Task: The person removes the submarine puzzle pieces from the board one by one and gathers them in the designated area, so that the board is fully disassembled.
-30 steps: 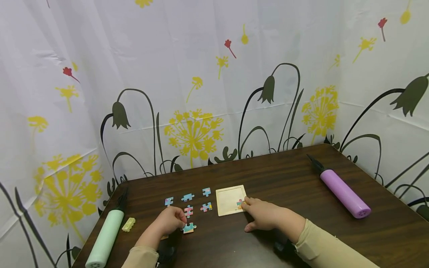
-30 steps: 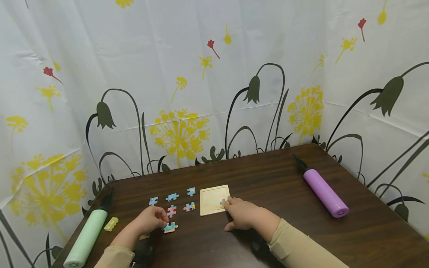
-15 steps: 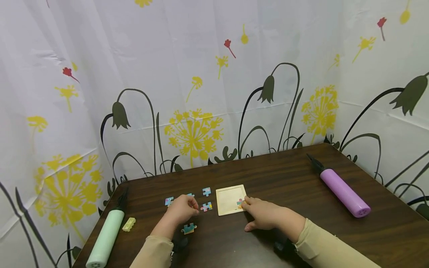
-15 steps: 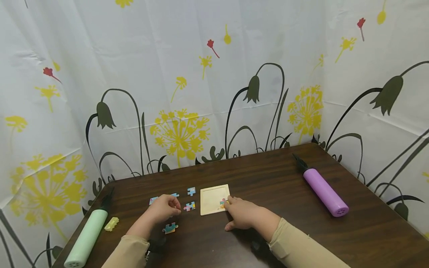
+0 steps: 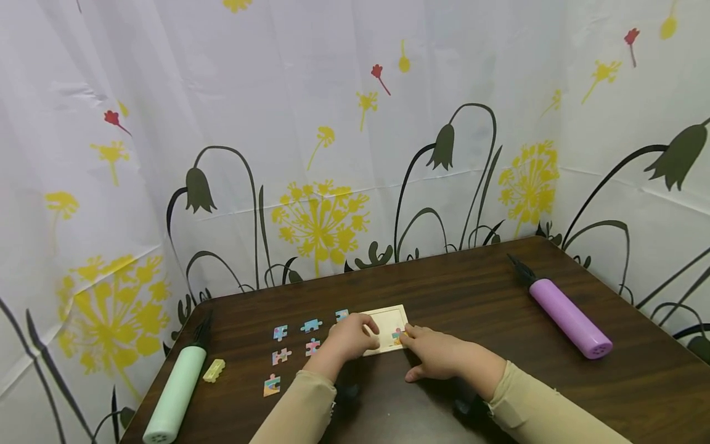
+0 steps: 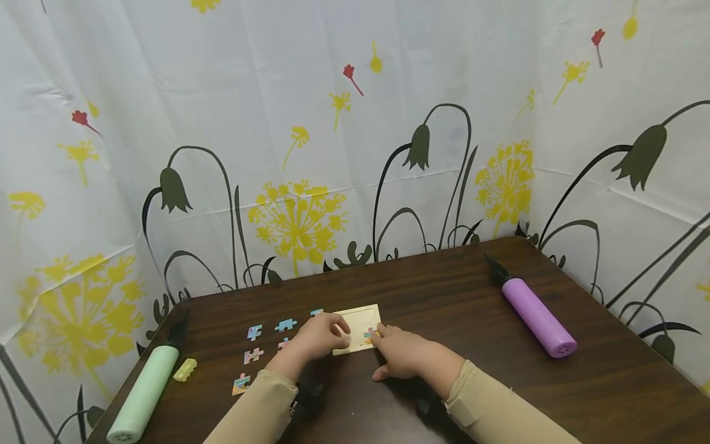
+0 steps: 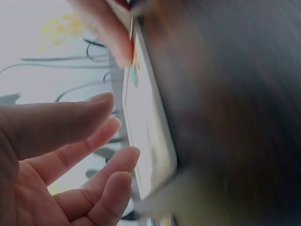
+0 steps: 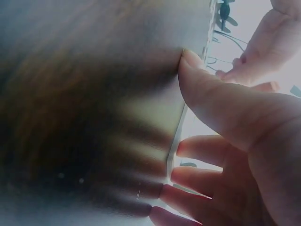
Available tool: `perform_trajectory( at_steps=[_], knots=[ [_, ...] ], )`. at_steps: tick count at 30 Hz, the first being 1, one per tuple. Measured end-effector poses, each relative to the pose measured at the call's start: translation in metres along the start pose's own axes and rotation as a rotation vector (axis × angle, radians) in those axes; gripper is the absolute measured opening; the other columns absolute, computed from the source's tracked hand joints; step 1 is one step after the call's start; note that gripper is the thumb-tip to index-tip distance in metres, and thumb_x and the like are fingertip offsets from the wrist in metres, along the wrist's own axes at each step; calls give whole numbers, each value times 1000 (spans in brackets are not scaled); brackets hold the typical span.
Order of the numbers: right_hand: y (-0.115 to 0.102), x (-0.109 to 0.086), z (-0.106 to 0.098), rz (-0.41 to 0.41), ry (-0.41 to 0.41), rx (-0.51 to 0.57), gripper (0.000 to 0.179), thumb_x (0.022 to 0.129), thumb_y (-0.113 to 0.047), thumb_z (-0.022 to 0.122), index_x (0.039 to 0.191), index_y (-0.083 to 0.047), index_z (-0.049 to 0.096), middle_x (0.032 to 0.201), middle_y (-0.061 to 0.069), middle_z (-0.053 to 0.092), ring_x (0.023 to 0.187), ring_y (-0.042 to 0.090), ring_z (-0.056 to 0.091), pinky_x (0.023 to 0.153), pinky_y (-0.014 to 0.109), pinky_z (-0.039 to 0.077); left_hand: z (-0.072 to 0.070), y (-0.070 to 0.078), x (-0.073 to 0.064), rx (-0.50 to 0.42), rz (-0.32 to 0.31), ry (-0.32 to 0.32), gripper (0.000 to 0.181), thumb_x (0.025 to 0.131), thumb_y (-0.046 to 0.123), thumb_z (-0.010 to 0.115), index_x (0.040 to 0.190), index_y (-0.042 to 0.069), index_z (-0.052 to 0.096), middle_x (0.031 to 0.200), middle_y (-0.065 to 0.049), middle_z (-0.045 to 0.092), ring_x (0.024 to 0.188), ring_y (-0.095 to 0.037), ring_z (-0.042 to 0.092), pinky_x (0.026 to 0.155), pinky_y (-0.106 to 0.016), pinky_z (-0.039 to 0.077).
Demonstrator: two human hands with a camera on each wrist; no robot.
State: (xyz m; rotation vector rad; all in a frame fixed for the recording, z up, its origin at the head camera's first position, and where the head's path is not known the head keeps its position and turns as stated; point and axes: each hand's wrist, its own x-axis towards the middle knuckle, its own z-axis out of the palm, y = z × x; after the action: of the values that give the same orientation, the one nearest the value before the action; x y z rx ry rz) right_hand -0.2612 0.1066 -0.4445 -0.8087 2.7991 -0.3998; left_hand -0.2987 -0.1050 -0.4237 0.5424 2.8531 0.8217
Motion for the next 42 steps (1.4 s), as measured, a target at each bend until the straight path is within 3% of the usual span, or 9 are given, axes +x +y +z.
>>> perform_trajectory(
  at_steps=[12, 23, 32, 42],
  knots=[
    [0, -2, -2, -13, -3, 25, 79, 85, -45, 75, 146, -3, 45, 153, 23, 34, 138, 41, 34, 104, 53, 36, 24, 18, 20, -17, -24, 2, 21, 77, 12, 81, 92, 10, 68, 70, 4, 60, 65, -16, 53, 74, -43, 42],
    [-1, -3, -3, -46, 30, 23, 74, 85, -42, 76, 141, -3, 48, 150, 25, 36, 137, 43, 35, 104, 54, 36, 31, 25, 24, -23, -64, 21, 17, 77, 13, 79, 79, 12, 62, 71, 2, 57, 66, -19, 50, 66, -37, 41],
    [0, -7, -5, -19, 34, 67, 92, 84, -42, 77, 149, 6, 32, 151, 25, 36, 138, 40, 34, 108, 50, 31, 33, 25, 27, -28, -73, 20, 19, 75, 12, 80, 80, 12, 62, 70, 2, 58, 68, -19, 51, 69, -39, 41],
    [6, -3, -2, -18, 19, 96, 102, 83, -42, 78, 154, 4, 21, 150, 26, 37, 139, 38, 34, 109, 49, 31, 35, 24, 28, -72, -51, 53, 22, 71, 5, 80, 81, 7, 61, 70, 0, 54, 65, -19, 48, 61, -35, 40]
  ],
)
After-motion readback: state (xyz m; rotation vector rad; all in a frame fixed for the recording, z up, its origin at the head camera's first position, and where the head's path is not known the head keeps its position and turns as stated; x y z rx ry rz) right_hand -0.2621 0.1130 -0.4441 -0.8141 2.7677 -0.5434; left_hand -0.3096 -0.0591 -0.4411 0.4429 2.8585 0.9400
